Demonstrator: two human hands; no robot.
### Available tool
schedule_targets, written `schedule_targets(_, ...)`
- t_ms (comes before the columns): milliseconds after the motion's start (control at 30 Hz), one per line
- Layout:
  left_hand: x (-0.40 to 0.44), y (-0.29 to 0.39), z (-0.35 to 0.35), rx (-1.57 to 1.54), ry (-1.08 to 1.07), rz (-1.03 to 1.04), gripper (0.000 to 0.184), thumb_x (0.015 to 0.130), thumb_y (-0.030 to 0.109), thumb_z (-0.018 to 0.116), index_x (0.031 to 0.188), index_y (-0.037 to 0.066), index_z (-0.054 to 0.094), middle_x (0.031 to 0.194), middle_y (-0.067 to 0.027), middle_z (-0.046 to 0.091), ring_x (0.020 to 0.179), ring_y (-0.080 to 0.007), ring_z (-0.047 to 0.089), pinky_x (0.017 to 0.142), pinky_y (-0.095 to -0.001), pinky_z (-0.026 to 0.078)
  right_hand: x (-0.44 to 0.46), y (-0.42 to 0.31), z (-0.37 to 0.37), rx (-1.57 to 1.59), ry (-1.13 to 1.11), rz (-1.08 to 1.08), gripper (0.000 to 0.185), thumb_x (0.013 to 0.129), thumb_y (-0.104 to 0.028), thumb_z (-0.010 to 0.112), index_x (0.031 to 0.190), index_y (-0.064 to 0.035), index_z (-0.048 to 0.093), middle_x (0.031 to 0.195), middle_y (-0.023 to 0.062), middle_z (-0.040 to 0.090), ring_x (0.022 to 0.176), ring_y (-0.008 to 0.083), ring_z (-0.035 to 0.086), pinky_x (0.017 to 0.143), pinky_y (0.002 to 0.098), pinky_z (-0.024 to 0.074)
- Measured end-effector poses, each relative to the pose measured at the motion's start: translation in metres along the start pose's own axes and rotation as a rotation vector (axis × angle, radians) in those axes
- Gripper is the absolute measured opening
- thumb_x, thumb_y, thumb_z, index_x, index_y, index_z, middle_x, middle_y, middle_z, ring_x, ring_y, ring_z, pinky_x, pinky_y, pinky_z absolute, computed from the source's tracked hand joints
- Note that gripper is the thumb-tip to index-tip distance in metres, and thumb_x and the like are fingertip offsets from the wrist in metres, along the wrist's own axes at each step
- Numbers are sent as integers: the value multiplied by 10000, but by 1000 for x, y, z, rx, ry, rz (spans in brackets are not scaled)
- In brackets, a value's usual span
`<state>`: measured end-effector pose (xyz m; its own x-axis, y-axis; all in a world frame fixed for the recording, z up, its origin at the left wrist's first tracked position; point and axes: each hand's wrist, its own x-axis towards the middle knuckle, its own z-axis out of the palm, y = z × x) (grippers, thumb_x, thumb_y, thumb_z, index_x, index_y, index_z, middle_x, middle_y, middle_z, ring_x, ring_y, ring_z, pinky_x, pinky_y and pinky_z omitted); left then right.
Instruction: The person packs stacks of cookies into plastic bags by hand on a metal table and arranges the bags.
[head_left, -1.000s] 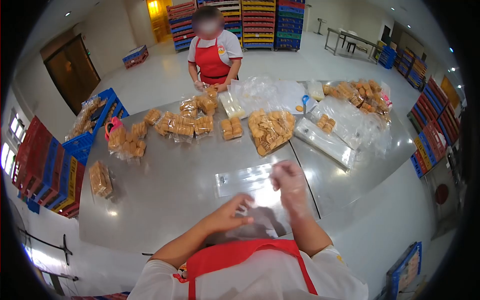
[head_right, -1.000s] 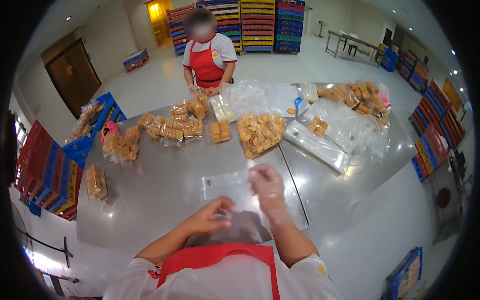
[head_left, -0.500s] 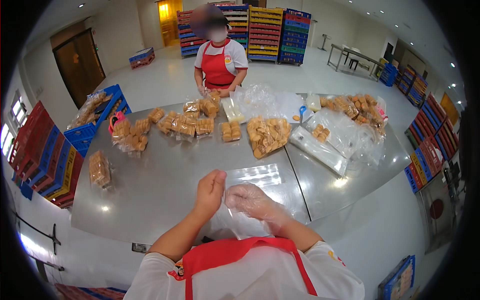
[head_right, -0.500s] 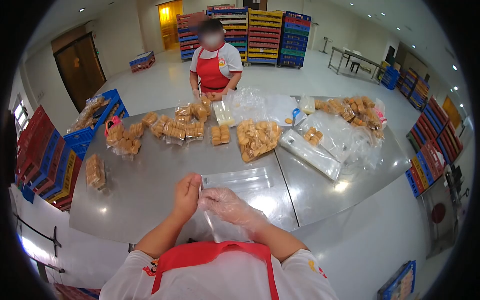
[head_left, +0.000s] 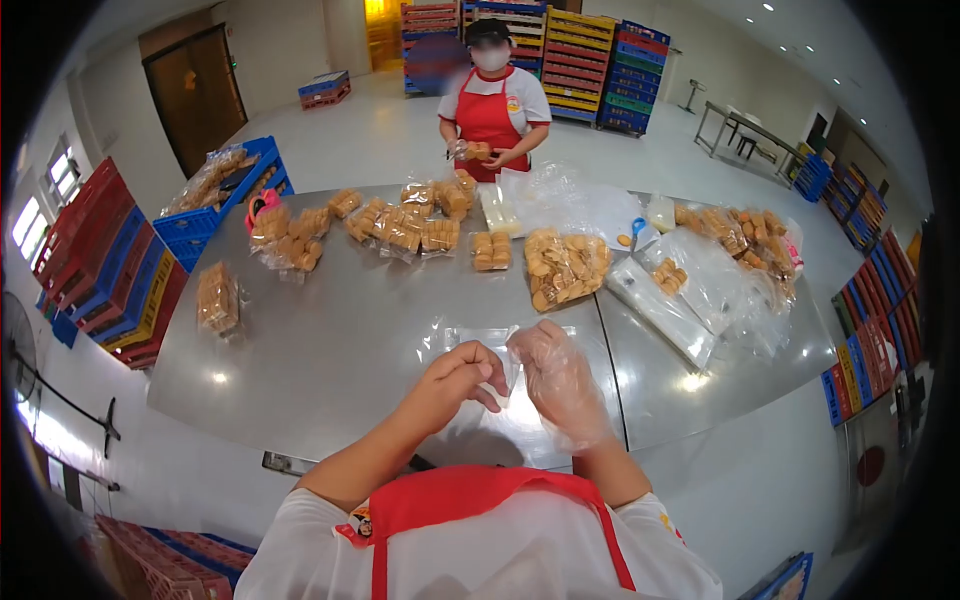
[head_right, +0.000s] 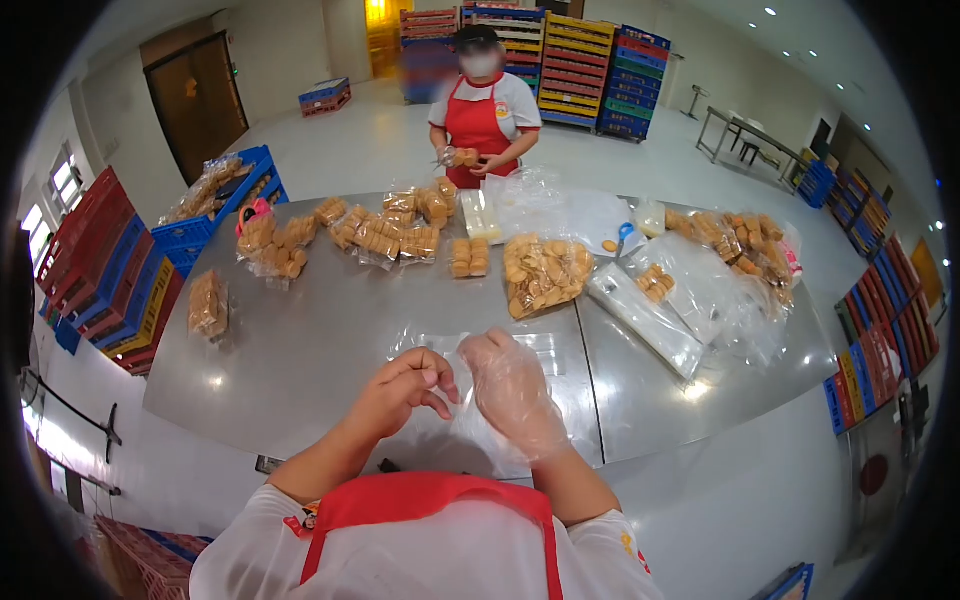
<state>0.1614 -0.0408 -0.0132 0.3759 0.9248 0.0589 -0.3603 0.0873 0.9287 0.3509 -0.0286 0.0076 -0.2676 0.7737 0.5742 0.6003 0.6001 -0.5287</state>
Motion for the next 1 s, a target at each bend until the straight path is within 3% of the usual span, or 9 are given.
schedule_targets(33, 0, -1, 1, -97, -27, -38, 259, 1039, 274, 524, 962, 30, 560, 854, -70, 607, 789, -172, 630, 656, -321, 552, 0, -6, -2, 5, 7, -19, 62, 883, 2, 620, 926, -38, 641, 832, 162, 592, 755, 382, 616, 655, 452, 489)
schedule_targets(233, -12, -9, -1, 74, -162, 28, 292, 1067, 316, 469, 1031, 35, 537, 878, -63, 598, 816, -161, 630, 694, -317, 554, 1, -35, -4, 240, -57, 13, 43, 915, -11, 589, 941, -31, 617, 899, 143, 549, 701, 336, 626, 618, 435, 492)
schedule_targets(433, -23, -16, 3, 91, -114, 114, 256, 1066, 278, 487, 1020, 34, 549, 862, -50, 587, 788, -136, 605, 692, -284, 524, -1, -33, 7, 306, -128, 12, 41, 952, 3, 543, 938, -28, 566, 941, 132, 527, 867, 304, 562, 776, 421, 461)
schedule_targets(533, -28, -12, 3, 154, -60, 136, 254, 1066, 261, 481, 982, 32, 551, 859, -41, 569, 776, -134, 589, 718, -292, 508, -3, -32, 15, 284, -137, 16, 53, 947, 17, 539, 941, -27, 567, 942, 120, 525, 843, 274, 558, 760, 396, 465)
schedule_targets(633, -37, -6, 6, 246, -30, 176, 254, 1068, 232, 465, 943, 25, 545, 842, -46, 555, 763, -135, 579, 715, -294, 494, -9, -30, 23, 524, -166, 202, 62, 942, 26, 536, 941, -28, 567, 937, 111, 523, 830, 239, 542, 747, 352, 457)
schedule_targets(733, -40, 1, 10, 419, 13, 246, 199, 1033, 175, 512, 917, 15, 538, 824, -60, 553, 753, -138, 570, 685, -304, 479, -7, -33, 21, 453, -170, 169, 102, 937, 61, 509, 914, -23, 561, 939, 105, 521, 826, 215, 533, 742, 325, 454)
schedule_targets(833, -39, -4, 7, 550, 51, 278, 154, 995, 145, 568, 911, 18, 546, 830, -58, 575, 744, -133, 569, 677, -306, 475, -6, -30, 17, 395, -213, 136, 115, 934, 41, 544, 1016, -31, 579, 952, 73, 521, 830, 184, 529, 751, 322, 461)
schedule_targets(933, -37, -7, 4, 471, 72, 228, 133, 957, 135, 623, 906, 25, 569, 836, -52, 600, 738, -126, 568, 675, -298, 469, -13, -41, 15, 986, -271, 437, 302, 911, 2, 617, 1201, -47, 549, 985, 35, 522, 864, 143, 531, 777, 309, 471)
schedule_targets(1000, -34, -7, 1, 425, 35, 260, 126, 941, 135, 648, 903, 29, 590, 839, -49, 611, 745, -121, 566, 681, -288, 465, -15, -35, 20, 984, -292, 359, 428, 900, -33, 653, 1297, -54, 497, 1031, 31, 529, 881, 129, 542, 791, 295, 475)
